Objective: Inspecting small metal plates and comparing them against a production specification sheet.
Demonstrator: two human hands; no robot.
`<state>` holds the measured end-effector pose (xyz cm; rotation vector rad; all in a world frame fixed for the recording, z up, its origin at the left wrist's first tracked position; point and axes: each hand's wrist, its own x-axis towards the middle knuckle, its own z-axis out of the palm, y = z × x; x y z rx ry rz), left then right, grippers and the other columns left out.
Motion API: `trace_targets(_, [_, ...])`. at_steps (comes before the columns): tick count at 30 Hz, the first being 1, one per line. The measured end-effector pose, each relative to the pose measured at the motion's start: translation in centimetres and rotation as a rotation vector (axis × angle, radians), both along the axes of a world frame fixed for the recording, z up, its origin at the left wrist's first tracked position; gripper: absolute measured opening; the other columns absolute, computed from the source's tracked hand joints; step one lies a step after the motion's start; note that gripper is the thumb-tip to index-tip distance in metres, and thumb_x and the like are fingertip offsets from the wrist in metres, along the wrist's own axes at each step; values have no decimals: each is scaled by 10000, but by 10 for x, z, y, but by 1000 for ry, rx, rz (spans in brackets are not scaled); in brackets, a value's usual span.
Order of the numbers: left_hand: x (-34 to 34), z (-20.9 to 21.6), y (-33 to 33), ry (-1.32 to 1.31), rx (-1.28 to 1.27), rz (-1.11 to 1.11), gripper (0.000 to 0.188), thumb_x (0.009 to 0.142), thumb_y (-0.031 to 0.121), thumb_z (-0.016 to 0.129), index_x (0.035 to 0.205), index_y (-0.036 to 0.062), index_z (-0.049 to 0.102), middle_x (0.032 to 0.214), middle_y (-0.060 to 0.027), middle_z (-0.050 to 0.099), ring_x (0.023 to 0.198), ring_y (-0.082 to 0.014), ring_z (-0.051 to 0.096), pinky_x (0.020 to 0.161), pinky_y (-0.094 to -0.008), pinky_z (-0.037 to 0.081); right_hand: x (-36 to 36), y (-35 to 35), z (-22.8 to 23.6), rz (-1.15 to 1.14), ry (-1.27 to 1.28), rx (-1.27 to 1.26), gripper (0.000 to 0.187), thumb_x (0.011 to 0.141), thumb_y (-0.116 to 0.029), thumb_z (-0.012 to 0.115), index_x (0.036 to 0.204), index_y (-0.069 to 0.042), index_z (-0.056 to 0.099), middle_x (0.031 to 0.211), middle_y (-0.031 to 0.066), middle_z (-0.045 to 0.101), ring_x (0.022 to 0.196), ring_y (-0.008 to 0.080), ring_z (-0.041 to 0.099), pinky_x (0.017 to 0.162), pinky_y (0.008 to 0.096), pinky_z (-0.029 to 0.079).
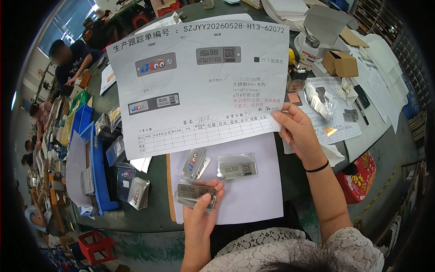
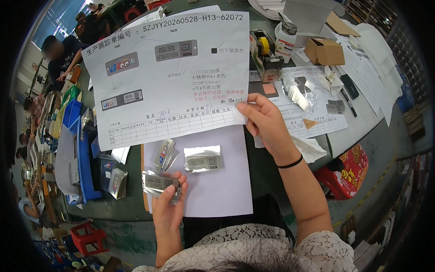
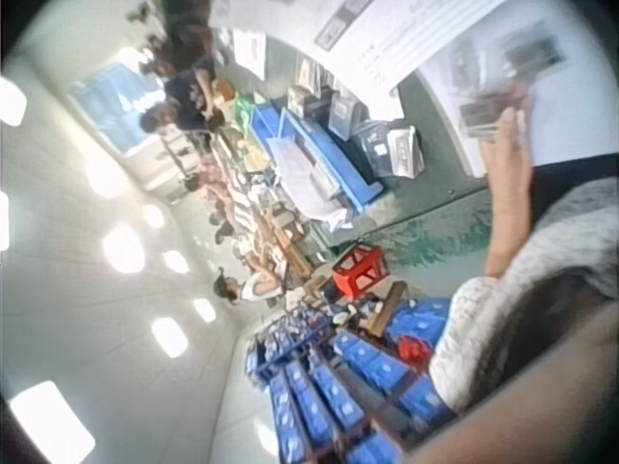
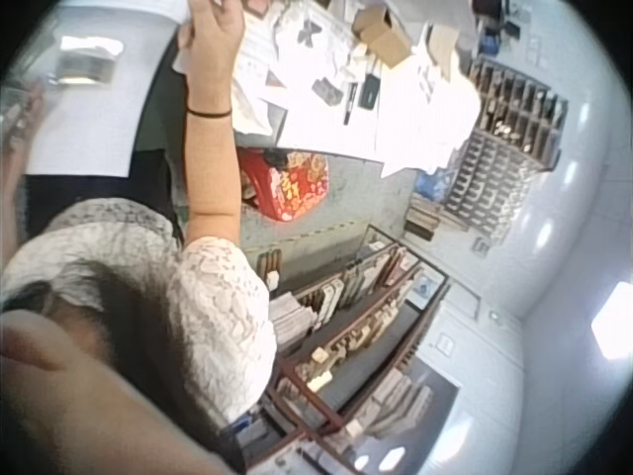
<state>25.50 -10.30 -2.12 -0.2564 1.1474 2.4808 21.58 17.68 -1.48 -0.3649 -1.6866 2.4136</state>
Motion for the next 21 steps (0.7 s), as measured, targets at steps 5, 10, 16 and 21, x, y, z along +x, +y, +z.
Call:
trace_targets(5, [0, 0, 0, -10, -14, -3, 386, 853, 10, 568, 1220, 18, 447, 1181, -216, 556, 1109, -319, 566, 976, -419, 455, 0, 0, 0, -3, 2, -1, 200, 909, -149, 584, 1022, 9, 536, 683, -1, 551, 453, 25, 393, 419, 158, 293])
trace_targets(10, [0, 1, 1, -10, -22, -4, 388, 850, 9, 569, 1218, 18, 447, 1180, -219, 554, 1108, -316, 565, 975, -418, 454, 0, 0, 1, 0, -3, 7, 209, 906, -144, 587, 1031, 15, 535, 685, -1, 553, 455, 26, 394, 421, 160, 293])
trace_targets(16, [0, 1, 2, 4, -26, 3, 389, 848, 10, 570, 1216, 21, 446, 1177, -218, 555, 1103, -314, 568, 969, -421, 459, 1, 1, 0, -3, 5, -7, 220, 902, -142, 590, 1040, 19, 532, 691, -2, 555, 459, 26, 396, 423, 163, 293])
trace_targets(21, [0, 1, 1, -5, -24, 15, 387, 848, 5, 567, 1215, 24, 447, 1170, -213, 562, 1100, -313, 570, 964, -419, 463, 1, 0, 1, -6, 1, -12, 224, 901, -147, 593, 1039, 18, 530, 695, -4, 554, 464, 25, 397, 425, 165, 293])
